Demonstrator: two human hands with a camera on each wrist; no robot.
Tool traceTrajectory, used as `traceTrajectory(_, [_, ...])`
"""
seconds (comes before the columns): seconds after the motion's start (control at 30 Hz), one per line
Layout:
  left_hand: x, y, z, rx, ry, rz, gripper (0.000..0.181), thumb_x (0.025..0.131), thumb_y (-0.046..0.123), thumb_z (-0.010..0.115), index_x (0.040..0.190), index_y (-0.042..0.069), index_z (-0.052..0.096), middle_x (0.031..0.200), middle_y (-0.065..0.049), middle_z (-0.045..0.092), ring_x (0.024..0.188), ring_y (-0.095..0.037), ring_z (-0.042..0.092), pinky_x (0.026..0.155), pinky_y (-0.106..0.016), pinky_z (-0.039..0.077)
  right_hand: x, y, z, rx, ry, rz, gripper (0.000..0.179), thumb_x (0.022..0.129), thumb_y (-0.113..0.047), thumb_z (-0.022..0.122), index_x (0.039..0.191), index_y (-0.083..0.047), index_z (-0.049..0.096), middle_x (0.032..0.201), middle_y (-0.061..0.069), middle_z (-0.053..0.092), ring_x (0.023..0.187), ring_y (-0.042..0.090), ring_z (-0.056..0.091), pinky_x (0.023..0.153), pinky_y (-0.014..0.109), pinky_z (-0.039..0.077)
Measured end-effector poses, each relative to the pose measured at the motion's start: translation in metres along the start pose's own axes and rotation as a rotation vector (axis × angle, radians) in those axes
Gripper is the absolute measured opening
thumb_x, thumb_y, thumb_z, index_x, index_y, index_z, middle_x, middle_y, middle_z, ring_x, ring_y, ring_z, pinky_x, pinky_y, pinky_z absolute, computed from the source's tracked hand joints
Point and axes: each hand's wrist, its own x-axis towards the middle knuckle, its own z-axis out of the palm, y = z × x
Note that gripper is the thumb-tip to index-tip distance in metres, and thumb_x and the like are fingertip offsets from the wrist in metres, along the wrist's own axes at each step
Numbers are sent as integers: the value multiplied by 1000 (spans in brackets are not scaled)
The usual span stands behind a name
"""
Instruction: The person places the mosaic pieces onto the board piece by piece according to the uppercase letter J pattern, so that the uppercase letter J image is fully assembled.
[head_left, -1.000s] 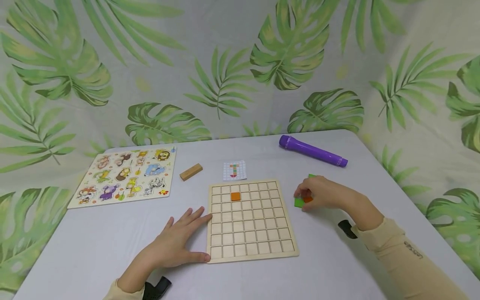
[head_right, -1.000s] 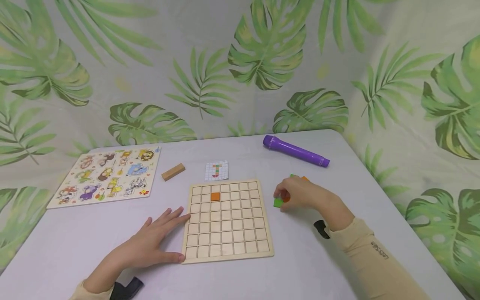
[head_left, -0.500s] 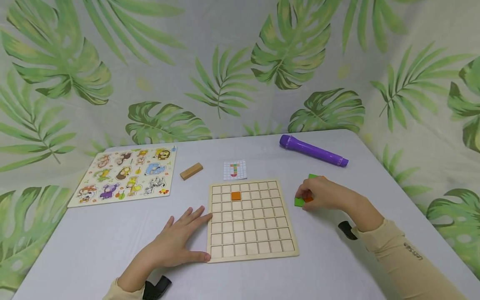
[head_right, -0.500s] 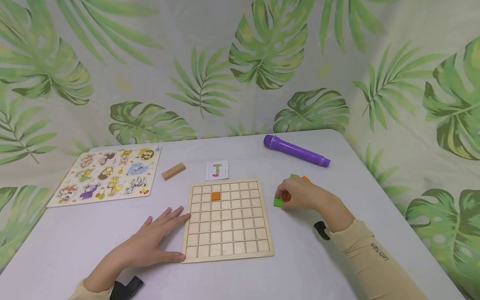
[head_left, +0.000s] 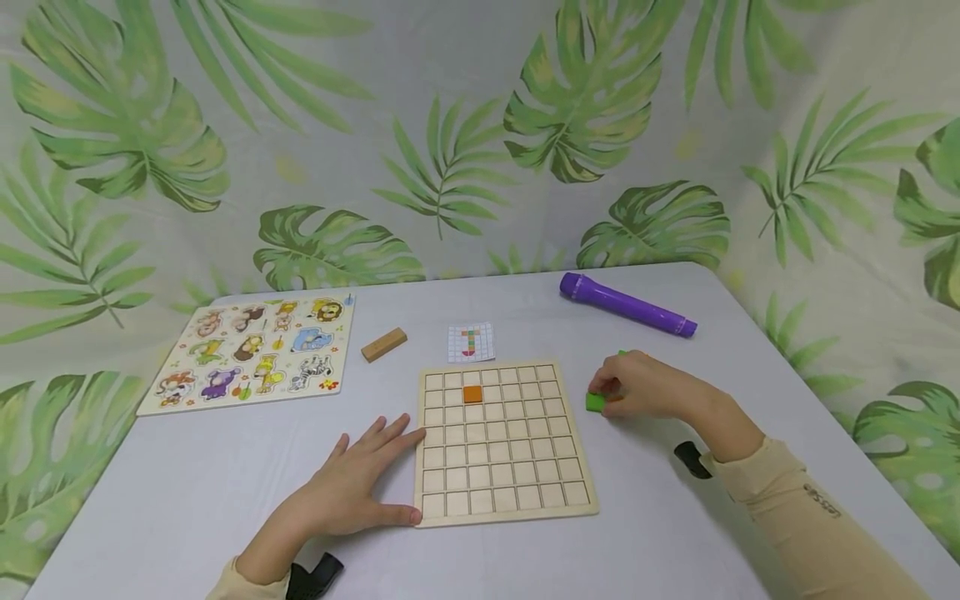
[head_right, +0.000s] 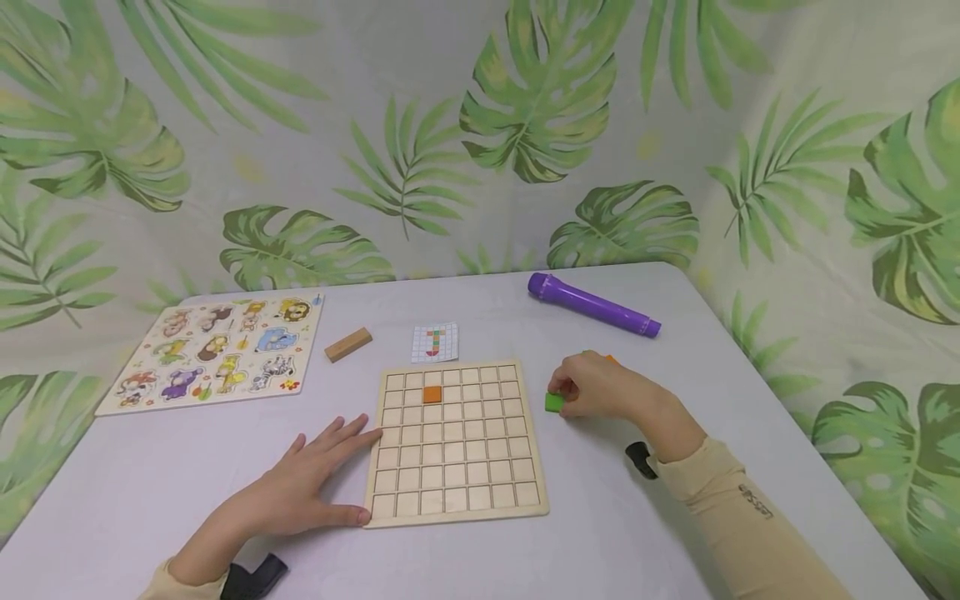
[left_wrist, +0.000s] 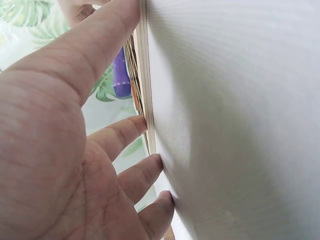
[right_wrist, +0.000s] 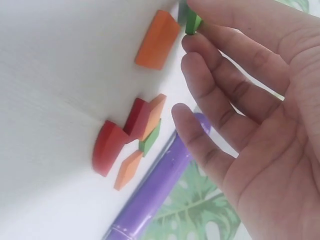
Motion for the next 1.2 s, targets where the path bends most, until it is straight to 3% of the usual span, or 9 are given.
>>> traceTrajectory(0.23, [-1, 0, 0, 2, 1, 0, 104, 79, 67, 86, 165, 30, 43, 178, -7, 32, 165, -46, 23, 120, -87, 13, 8, -5, -2, 27, 0, 24, 25, 88, -8, 82, 112, -5, 80, 105, 4, 76, 96, 16, 67, 79, 28, 60])
traceTrajectory(0.43, [-2, 2, -1, -7, -4, -4, 103, 79, 66, 86, 165, 29, 43, 178, -8, 32, 165, -46, 23, 120, -87, 12, 15, -13, -4, -46, 22, -26, 23, 91, -8, 81, 113, -5, 81, 105, 3, 76, 99, 17, 70, 90, 37, 60])
traceTrajectory(0.67, [-2, 2, -1, -11, -6, -1, 104, 79, 66, 86, 166, 28, 43, 178, -8, 31, 165, -47, 22, 120, -87, 12, 31, -23, -4, -26, 11, -39, 22, 94, -10, 80, 116, -6, 80, 108, 3, 76, 102, 22, 69, 94, 42, 59])
traceTrajectory(0.93, [-1, 0, -1, -10, -4, -1, 102, 81, 66, 85, 166, 29, 43, 178, -8, 30, 165, -47, 22, 120, -87, 11, 53, -35, 2, -63, 11, -126, 23, 95, -13, 82, 116, -6, 80, 105, 3, 75, 98, 20, 68, 89, 35, 59])
traceTrajectory(1.2, [0, 1, -1, -10, -7, -3, 102, 81, 66, 85, 166, 29, 43, 178, -7, 30, 165, -47, 22, 120, -87, 11, 68, -49, 5, -55, -5, -154, 25, 94, -13, 83, 118, -5, 80, 106, 4, 75, 97, 19, 68, 88, 32, 58])
